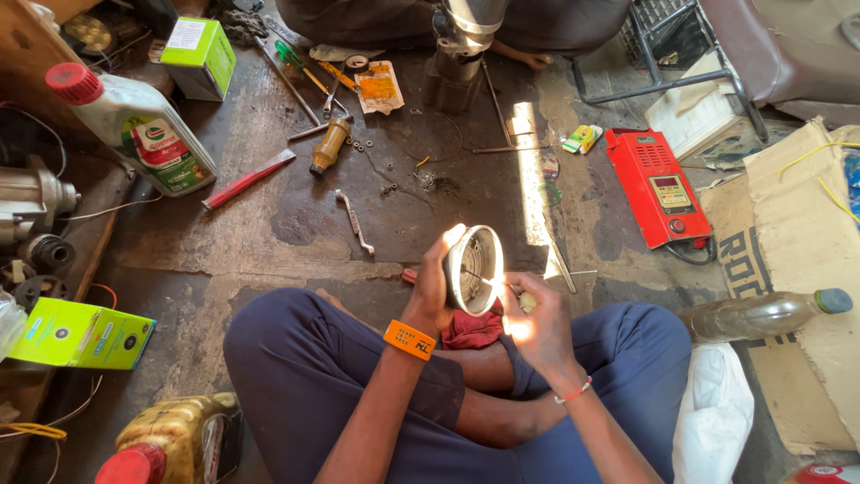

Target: The person sits on the floor and uses a small brush to scrub the interior surface of a round metal part. They rotate the part to access different areas and occasionally wipe it with a red cloth. The person continues this repetitive cleaning process throughout the clip.

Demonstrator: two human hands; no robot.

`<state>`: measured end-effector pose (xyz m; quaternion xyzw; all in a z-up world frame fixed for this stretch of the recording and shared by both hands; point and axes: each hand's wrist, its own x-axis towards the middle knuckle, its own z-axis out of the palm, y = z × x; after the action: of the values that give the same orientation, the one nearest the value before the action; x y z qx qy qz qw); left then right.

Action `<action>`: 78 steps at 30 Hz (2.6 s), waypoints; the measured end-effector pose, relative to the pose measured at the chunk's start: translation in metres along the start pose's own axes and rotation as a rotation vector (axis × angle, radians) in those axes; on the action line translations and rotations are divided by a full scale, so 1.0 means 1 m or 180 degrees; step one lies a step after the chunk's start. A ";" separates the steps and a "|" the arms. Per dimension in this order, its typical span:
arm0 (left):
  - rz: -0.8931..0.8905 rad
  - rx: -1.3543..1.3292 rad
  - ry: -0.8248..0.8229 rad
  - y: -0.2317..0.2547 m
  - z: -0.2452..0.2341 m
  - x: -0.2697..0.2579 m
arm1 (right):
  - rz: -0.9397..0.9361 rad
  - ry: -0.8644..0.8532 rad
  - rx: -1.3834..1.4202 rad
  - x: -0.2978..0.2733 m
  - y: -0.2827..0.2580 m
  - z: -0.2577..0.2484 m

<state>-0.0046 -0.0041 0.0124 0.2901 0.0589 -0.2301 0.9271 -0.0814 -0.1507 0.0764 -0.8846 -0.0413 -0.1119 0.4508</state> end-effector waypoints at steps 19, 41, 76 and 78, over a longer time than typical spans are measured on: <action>0.0187 -0.0079 0.0094 -0.008 -0.011 0.010 | 0.0211 -0.0124 0.0338 -0.002 0.016 0.003; -0.0305 -0.1085 -0.1290 -0.003 -0.003 -0.001 | 0.0749 -0.0127 0.0634 -0.004 -0.047 -0.084; 0.0571 0.0574 -0.0377 -0.034 -0.025 0.017 | 0.1567 -0.1262 0.0050 0.028 -0.025 -0.055; 0.0939 0.0583 -0.0457 -0.031 -0.026 0.020 | 0.1332 -0.1041 0.0793 0.029 -0.015 -0.045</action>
<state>-0.0008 -0.0201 -0.0294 0.3617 -0.0717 -0.1161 0.9223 -0.0629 -0.1786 0.1208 -0.8181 0.0564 0.1335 0.5565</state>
